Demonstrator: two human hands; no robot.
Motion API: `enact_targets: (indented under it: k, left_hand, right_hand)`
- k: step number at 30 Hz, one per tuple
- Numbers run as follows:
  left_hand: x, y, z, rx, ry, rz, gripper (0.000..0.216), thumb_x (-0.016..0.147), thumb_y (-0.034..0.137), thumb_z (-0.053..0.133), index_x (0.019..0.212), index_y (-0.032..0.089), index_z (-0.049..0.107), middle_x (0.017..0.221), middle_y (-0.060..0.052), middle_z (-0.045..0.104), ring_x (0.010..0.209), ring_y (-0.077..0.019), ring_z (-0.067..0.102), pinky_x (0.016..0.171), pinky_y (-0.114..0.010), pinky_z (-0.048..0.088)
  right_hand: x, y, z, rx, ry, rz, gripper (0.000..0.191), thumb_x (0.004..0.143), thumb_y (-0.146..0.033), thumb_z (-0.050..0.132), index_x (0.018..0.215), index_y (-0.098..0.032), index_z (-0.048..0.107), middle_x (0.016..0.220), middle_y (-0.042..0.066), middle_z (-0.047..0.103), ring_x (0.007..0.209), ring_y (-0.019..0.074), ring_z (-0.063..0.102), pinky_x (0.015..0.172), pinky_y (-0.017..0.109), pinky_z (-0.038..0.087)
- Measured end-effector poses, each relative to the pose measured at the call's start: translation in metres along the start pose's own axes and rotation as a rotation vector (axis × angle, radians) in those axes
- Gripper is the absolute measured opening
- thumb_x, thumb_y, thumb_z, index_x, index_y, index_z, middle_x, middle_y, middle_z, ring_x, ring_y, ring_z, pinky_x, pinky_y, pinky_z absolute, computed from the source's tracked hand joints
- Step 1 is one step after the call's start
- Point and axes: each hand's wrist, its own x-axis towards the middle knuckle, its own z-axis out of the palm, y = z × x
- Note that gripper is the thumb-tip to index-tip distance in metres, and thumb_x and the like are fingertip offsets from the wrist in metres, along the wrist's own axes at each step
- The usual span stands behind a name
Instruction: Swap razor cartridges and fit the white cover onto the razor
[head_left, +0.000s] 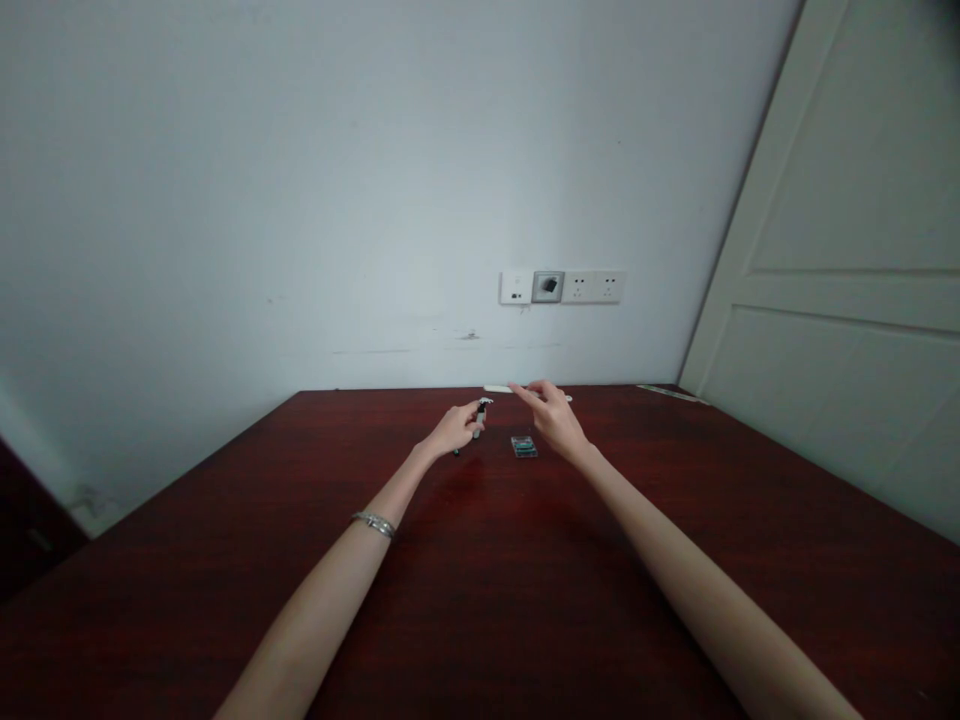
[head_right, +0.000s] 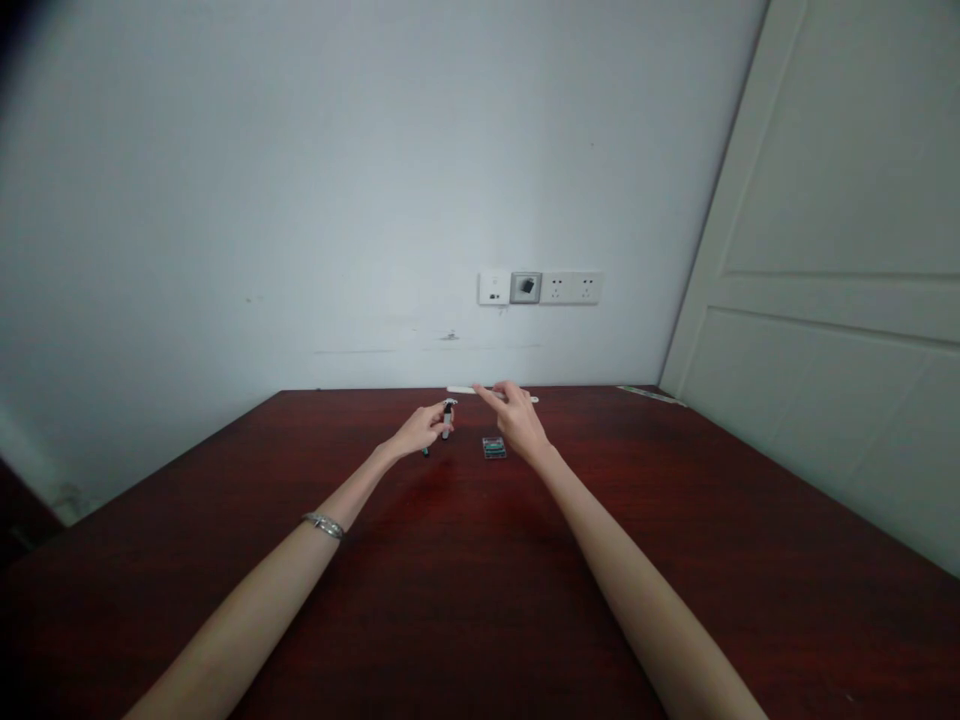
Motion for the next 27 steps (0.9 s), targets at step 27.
enact_targets:
  k: [27]
  left_hand:
    - [-0.002,0.021,-0.017,-0.615,-0.291,-0.404,0.021,0.068,0.024,0.063,0.077,0.012,0.047,0.068,-0.014,0.068,0.061,-0.0227,0.067,0.053,-0.027,0.052]
  right_hand:
    - [0.002,-0.018,-0.005,-0.058,-0.144,0.054,0.054,0.085,-0.008,0.04,0.13,-0.035,0.044,0.099,0.005,0.054,0.084,0.0153,0.05,0.072,0.023,0.041]
